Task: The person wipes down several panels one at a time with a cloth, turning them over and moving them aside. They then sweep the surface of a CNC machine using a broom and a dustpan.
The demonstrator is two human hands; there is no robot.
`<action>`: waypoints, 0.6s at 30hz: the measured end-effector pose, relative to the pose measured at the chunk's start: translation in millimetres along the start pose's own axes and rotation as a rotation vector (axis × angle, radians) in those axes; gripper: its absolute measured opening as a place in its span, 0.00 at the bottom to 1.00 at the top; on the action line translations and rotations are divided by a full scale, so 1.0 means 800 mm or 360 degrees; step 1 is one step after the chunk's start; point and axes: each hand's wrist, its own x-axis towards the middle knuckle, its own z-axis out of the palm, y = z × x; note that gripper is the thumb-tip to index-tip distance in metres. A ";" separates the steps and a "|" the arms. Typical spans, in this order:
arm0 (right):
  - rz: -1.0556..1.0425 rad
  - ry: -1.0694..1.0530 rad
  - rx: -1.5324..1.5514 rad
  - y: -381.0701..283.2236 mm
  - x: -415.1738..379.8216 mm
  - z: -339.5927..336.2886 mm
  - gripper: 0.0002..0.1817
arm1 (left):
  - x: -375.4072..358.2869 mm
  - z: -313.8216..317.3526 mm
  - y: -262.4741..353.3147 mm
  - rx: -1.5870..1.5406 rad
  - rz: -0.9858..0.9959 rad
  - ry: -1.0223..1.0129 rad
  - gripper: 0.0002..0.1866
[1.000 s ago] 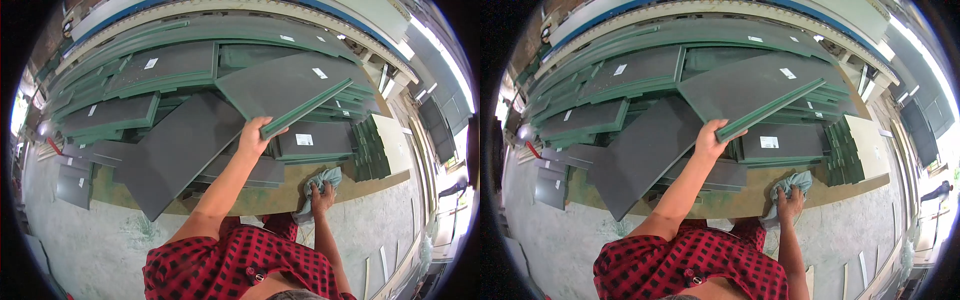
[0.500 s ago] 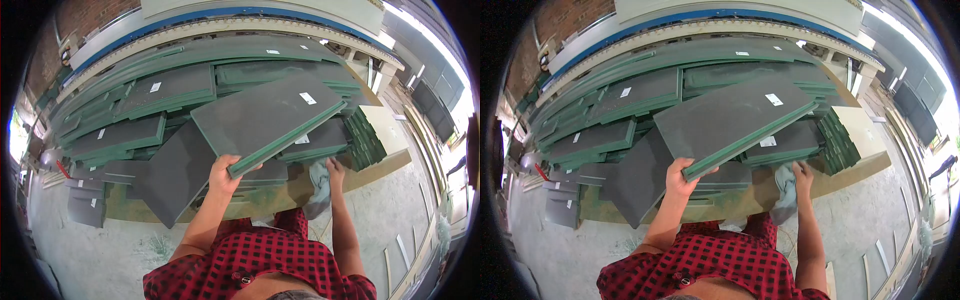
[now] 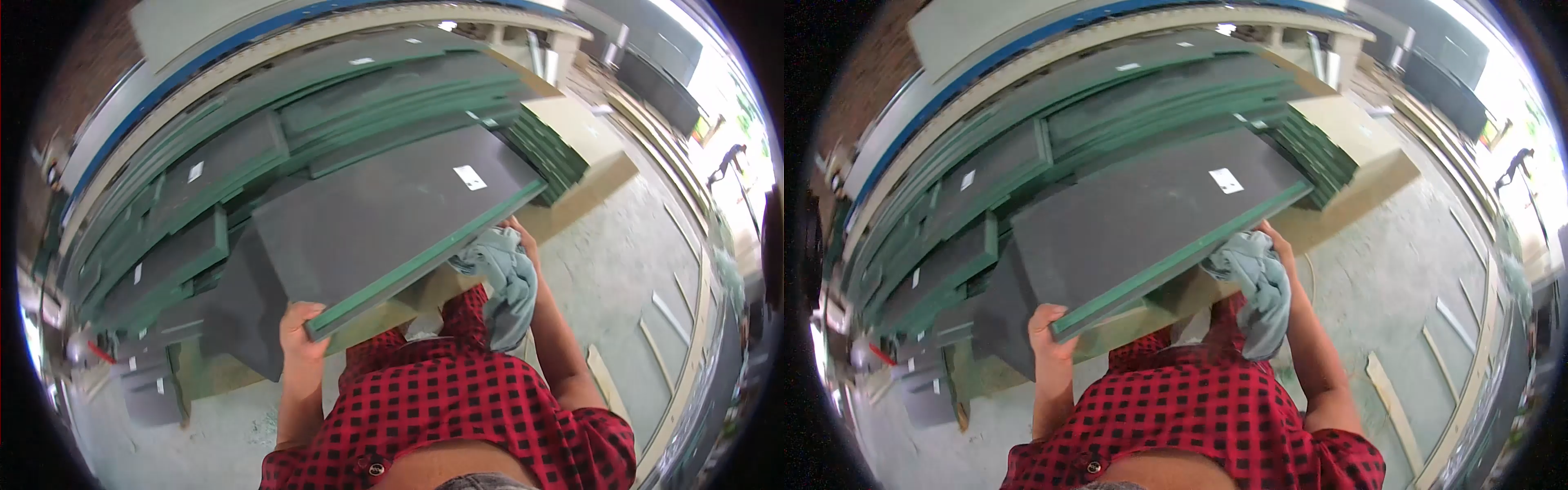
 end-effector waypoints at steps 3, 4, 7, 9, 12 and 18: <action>0.0072 -0.0450 0.0387 0.011 -0.018 -0.058 0.18 | -0.005 0.002 0.006 -0.0031 -0.0035 -0.0084 0.05; 0.0041 -0.0425 0.0392 0.009 -0.032 -0.046 0.18 | -0.003 0.003 0.006 -0.0016 -0.0066 -0.0105 0.05; 0.0006 0.0039 0.0293 0.009 -0.069 -0.033 0.19 | 0.000 0.013 0.010 0.0108 0.0019 -0.0269 0.08; 0.0060 0.0015 0.0283 0.007 -0.084 -0.044 0.20 | 0.004 0.026 0.014 0.0246 -0.0001 -0.0210 0.20; 0.0151 0.0052 0.0337 0.004 -0.101 -0.045 0.20 | 0.003 0.059 0.008 0.0284 -0.0045 -0.0162 0.28; 0.0030 0.0183 0.0327 0.003 -0.108 -0.066 0.21 | 0.005 0.112 0.001 0.0539 -0.0111 -0.0373 0.21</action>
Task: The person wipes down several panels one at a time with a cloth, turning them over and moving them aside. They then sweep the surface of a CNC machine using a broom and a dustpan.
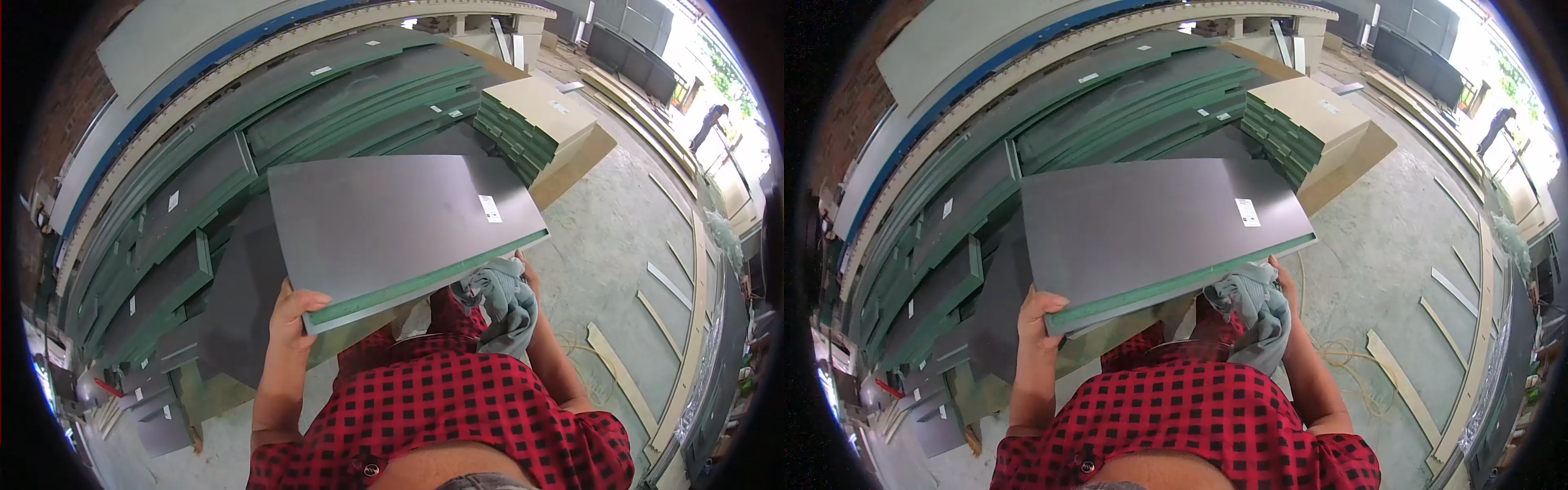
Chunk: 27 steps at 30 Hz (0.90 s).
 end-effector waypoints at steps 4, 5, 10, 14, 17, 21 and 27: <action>-0.0038 0.0091 0.0077 0.004 -0.003 0.014 0.20 | 0.010 0.004 0.002 0.0029 -0.0072 -0.0153 0.15; -0.0028 0.0085 0.0077 0.006 -0.002 0.011 0.20 | 0.012 0.007 0.002 0.0032 -0.0108 -0.0124 0.15; -0.0017 0.0172 -0.0067 0.005 0.001 0.005 0.19 | 0.025 -0.002 0.000 0.0010 -0.0175 -0.0148 0.09; 0.0057 0.0269 -0.0064 0.004 0.000 0.016 0.19 | 0.034 0.002 0.005 -0.0080 -0.0212 -0.0175 0.04; 0.0038 0.0074 -0.0117 0.002 0.002 0.003 0.20 | 0.039 0.006 0.006 -0.0122 -0.0193 -0.0109 0.05; 0.0214 0.0103 -0.0573 -0.020 -0.001 -0.015 0.17 | 0.042 0.014 0.009 -0.0190 -0.0183 -0.0116 0.10; 0.0060 0.0087 -0.1271 -0.107 -0.004 0.028 0.19 | 0.049 0.008 0.005 -0.0311 -0.0199 -0.0260 0.11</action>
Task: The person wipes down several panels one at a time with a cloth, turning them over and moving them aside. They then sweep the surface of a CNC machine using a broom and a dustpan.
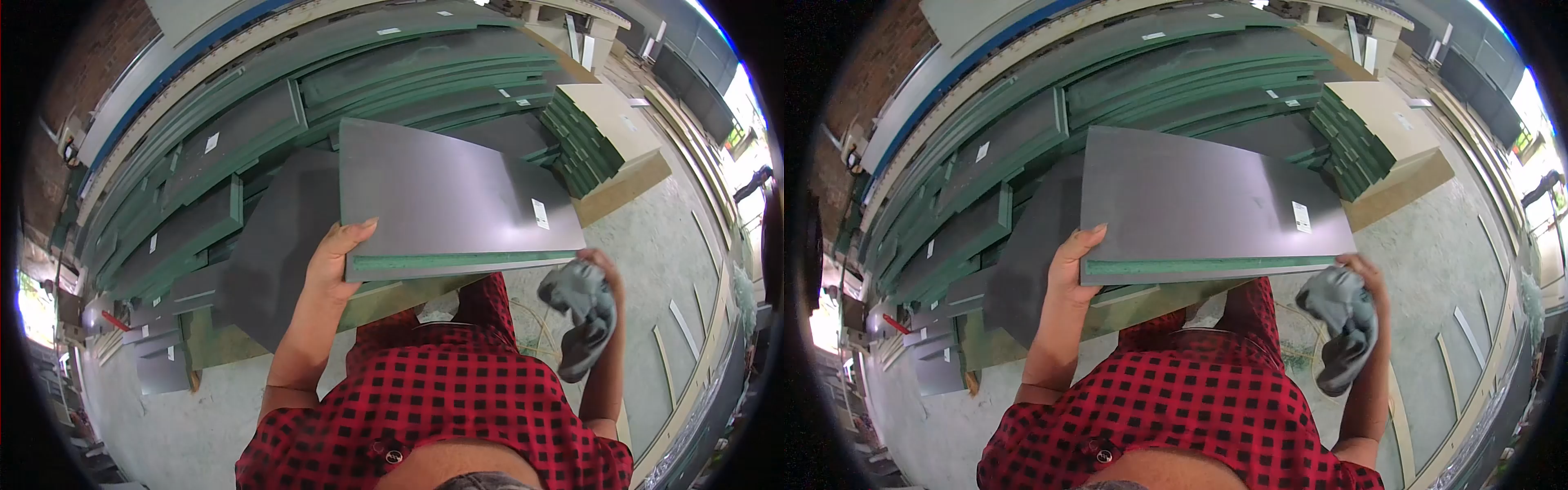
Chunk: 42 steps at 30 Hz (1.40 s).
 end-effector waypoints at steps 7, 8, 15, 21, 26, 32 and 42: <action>-0.0731 0.0027 -0.0115 -0.107 0.041 0.157 0.13 | 0.004 0.002 -0.007 -0.0139 0.0080 -0.0023 0.16; -0.0788 -0.0067 -0.0228 -0.107 0.044 0.185 0.14 | 0.002 0.008 -0.007 -0.0163 0.0082 -0.0008 0.18; -0.1440 -0.0462 -0.1295 -0.038 0.076 0.267 0.25 | 0.004 0.007 -0.013 -0.0184 0.0223 -0.0134 0.28; -0.1605 -0.0563 -0.1218 -0.026 0.064 0.312 0.24 | -0.002 -0.004 -0.024 -0.0341 0.0113 -0.0182 0.47; -0.1767 -0.0791 -0.1136 -0.036 0.084 0.368 0.20 | 0.000 -0.015 -0.032 -0.0411 0.0424 -0.0074 0.43; -0.1460 -0.0532 -0.1282 -0.045 0.187 0.401 0.19 | -0.013 -0.012 -0.023 -0.0051 0.0219 0.0054 0.34; -0.0822 0.0341 -0.1652 -0.014 0.273 0.225 0.17 | -0.015 -0.024 -0.029 0.0044 0.0281 0.0244 0.36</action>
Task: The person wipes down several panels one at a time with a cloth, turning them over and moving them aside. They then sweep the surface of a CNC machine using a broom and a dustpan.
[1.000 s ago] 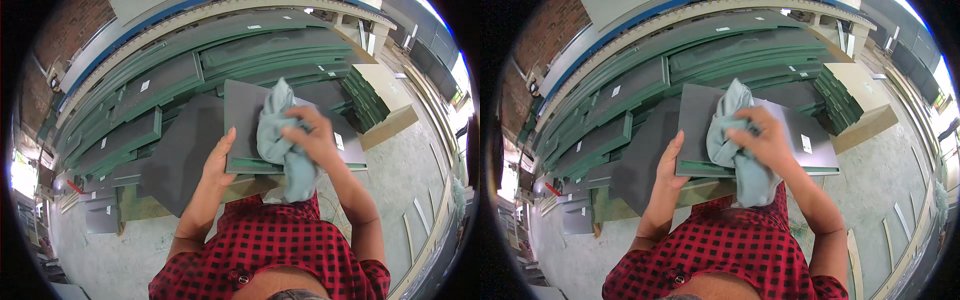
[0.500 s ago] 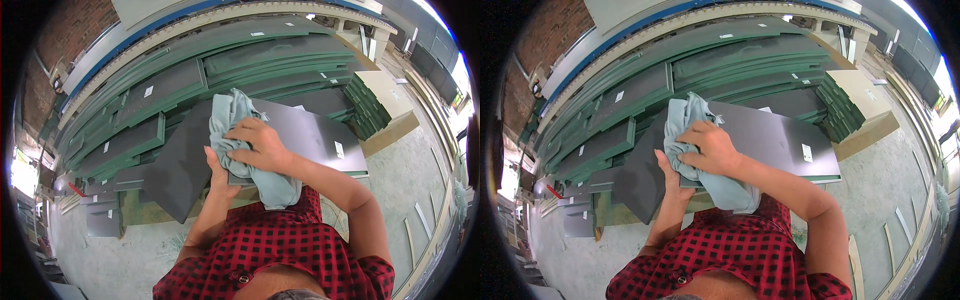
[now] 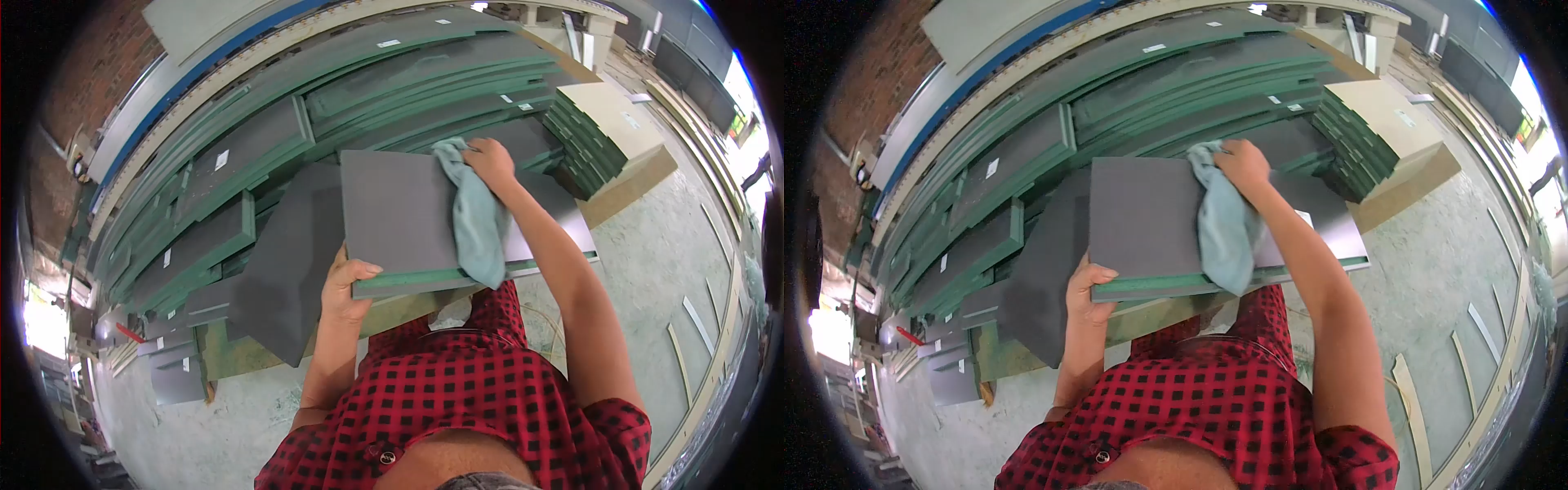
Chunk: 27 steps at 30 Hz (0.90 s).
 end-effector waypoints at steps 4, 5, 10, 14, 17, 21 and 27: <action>0.0294 0.0129 -0.0063 0.125 -0.058 -0.054 0.19 | -0.002 -0.006 0.000 0.0125 -0.0031 0.0181 0.35; 0.0343 0.0126 -0.0081 0.160 -0.073 -0.069 0.19 | 0.000 -0.005 -0.002 0.0123 -0.0070 0.0156 0.35; 0.0895 0.0296 -0.0236 0.317 -0.151 -0.150 0.17 | 0.004 -0.007 -0.005 -0.0049 0.0076 0.0140 0.24; 0.0906 0.0196 -0.0525 0.396 -0.193 -0.193 0.17 | 0.004 -0.008 0.001 -0.0080 0.0024 0.0060 0.14; 0.0698 0.0276 -0.0060 0.270 -0.177 -0.220 0.14 | 0.009 -0.050 0.003 -0.0097 -0.0085 -0.0091 0.09; 0.0092 0.0142 0.0289 0.119 -0.150 -0.191 0.14 | 0.003 -0.027 0.005 -0.0138 -0.0120 -0.0088 0.09; -0.0724 -0.0026 0.0390 -0.020 -0.174 -0.098 0.29 | 0.003 0.003 0.002 -0.0010 0.0020 0.0237 0.25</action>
